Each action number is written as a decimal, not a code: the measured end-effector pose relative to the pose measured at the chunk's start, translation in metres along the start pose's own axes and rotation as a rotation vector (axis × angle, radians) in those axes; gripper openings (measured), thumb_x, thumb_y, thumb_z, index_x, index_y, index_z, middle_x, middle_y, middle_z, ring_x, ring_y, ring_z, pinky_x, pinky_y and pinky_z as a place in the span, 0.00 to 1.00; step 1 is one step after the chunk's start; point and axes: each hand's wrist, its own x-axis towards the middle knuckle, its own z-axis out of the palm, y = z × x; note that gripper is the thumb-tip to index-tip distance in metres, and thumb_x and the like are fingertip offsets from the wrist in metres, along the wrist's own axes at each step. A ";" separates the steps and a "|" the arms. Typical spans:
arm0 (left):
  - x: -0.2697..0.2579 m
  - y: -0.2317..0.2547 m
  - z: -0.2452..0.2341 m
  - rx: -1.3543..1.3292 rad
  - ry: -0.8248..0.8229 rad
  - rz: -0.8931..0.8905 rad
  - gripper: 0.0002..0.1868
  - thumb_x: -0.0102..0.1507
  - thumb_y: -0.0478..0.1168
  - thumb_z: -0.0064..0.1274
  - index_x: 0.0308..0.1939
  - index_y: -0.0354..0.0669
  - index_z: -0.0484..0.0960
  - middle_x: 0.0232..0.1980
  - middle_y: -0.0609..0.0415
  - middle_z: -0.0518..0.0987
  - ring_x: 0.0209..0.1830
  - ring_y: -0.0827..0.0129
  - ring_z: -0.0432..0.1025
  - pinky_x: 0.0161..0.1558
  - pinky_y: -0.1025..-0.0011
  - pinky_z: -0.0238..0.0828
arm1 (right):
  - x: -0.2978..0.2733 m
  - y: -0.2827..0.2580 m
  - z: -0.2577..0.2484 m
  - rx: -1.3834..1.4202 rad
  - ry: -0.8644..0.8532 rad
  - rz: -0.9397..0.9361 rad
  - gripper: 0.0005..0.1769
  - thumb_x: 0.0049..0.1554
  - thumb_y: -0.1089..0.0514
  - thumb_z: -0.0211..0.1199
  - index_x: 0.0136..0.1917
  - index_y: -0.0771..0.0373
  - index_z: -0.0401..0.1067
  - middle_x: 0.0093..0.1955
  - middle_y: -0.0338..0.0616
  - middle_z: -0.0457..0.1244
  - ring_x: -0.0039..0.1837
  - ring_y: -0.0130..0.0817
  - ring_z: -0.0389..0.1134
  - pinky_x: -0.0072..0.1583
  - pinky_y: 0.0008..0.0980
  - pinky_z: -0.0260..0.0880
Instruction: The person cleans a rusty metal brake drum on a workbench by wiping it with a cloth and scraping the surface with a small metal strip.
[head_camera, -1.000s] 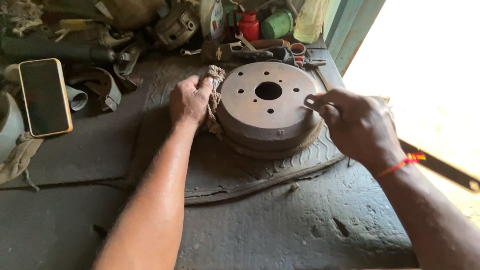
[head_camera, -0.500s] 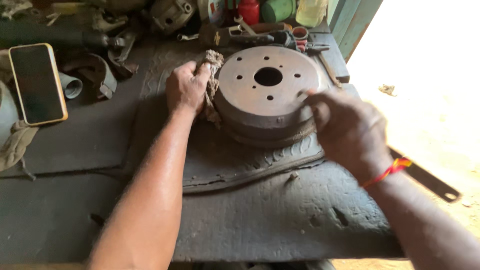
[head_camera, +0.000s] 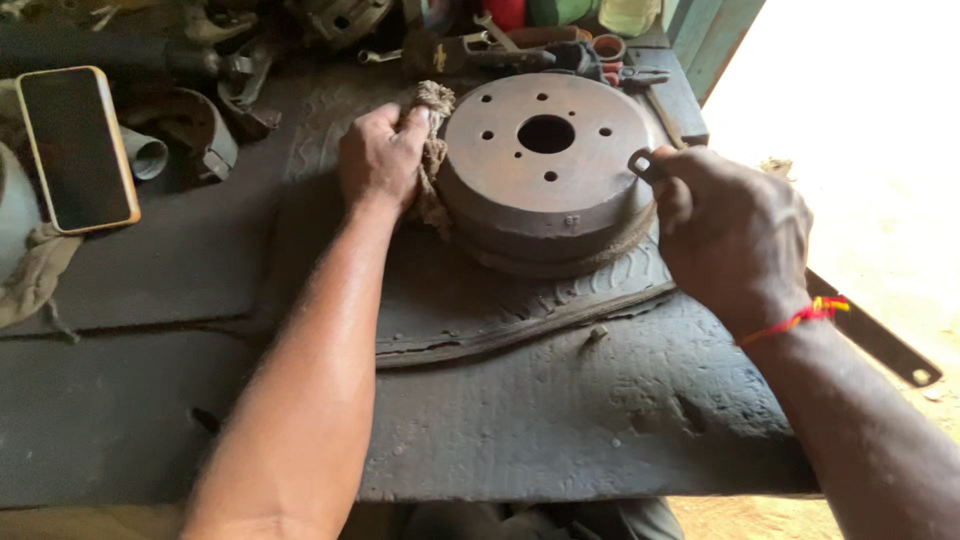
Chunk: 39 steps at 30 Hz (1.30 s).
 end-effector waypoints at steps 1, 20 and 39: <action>0.000 0.000 0.000 0.003 -0.007 -0.017 0.22 0.61 0.57 0.55 0.29 0.40 0.79 0.29 0.41 0.79 0.29 0.49 0.74 0.32 0.55 0.66 | -0.001 0.002 -0.004 -0.006 0.017 -0.047 0.08 0.68 0.57 0.63 0.58 0.53 0.81 0.46 0.47 0.71 0.44 0.45 0.73 0.46 0.40 0.73; 0.006 -0.002 0.002 0.029 -0.016 -0.051 0.24 0.62 0.57 0.56 0.29 0.38 0.78 0.31 0.36 0.78 0.32 0.41 0.74 0.36 0.50 0.67 | -0.004 0.004 0.005 -0.017 0.001 -0.070 0.08 0.66 0.55 0.64 0.58 0.50 0.81 0.46 0.43 0.73 0.42 0.38 0.74 0.44 0.38 0.73; 0.002 -0.008 0.005 0.006 -0.015 -0.061 0.24 0.61 0.58 0.55 0.27 0.39 0.76 0.27 0.41 0.78 0.26 0.53 0.72 0.32 0.54 0.65 | 0.007 0.011 0.002 -0.069 -0.061 -0.040 0.09 0.69 0.55 0.61 0.59 0.50 0.80 0.43 0.44 0.71 0.39 0.37 0.73 0.42 0.36 0.72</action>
